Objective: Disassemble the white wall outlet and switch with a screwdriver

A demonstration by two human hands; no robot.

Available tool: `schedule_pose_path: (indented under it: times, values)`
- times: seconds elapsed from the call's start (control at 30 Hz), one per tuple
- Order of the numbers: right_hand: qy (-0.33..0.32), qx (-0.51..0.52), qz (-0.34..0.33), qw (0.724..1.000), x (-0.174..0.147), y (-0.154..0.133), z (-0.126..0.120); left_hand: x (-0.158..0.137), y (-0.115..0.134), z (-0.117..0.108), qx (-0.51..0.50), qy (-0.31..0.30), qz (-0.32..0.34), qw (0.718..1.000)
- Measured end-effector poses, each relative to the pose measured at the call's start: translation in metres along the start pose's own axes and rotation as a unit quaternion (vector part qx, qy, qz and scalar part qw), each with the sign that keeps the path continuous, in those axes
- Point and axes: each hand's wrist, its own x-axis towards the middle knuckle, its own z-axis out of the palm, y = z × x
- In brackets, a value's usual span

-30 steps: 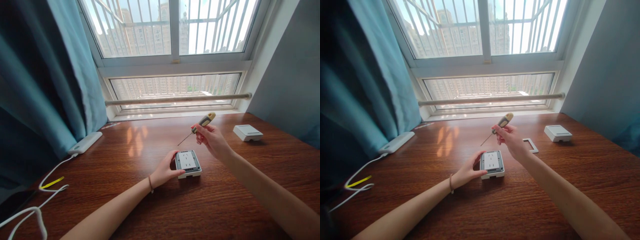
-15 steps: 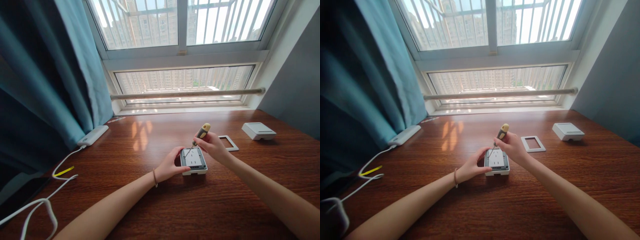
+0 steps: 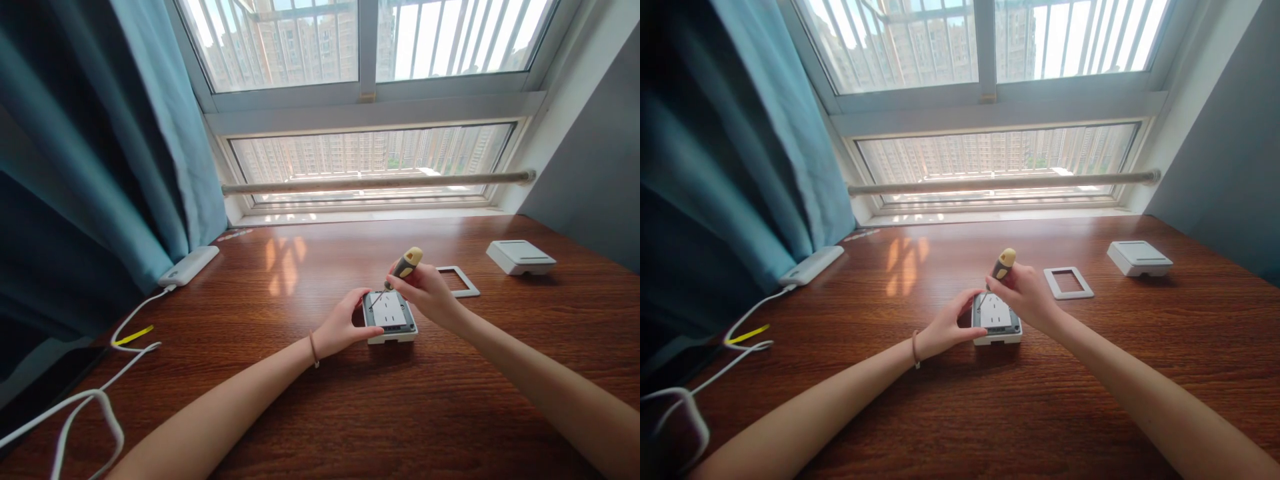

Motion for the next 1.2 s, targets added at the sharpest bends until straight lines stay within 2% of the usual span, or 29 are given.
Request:
schedule_pose_path:
  times: [0.4,0.67,0.93,1.2]
  values:
    - [-0.005,-0.009,-0.013,1.0,-0.001,0.0,-0.001,-0.001,0.001,-0.001,0.013,0.003,0.001,1.0]
    - [-0.016,-0.008,-0.045,0.999,0.002,-0.012,-0.004,0.0,0.003,-0.001,0.01,0.005,0.004,1.0]
    - [-0.021,0.059,-0.05,0.997,0.004,-0.017,-0.014,-0.001,0.003,0.0,0.01,0.005,-0.005,1.0]
    - [-0.04,0.062,-0.083,0.994,0.0,-0.02,-0.012,0.0,0.005,0.0,0.016,0.007,0.001,1.0]
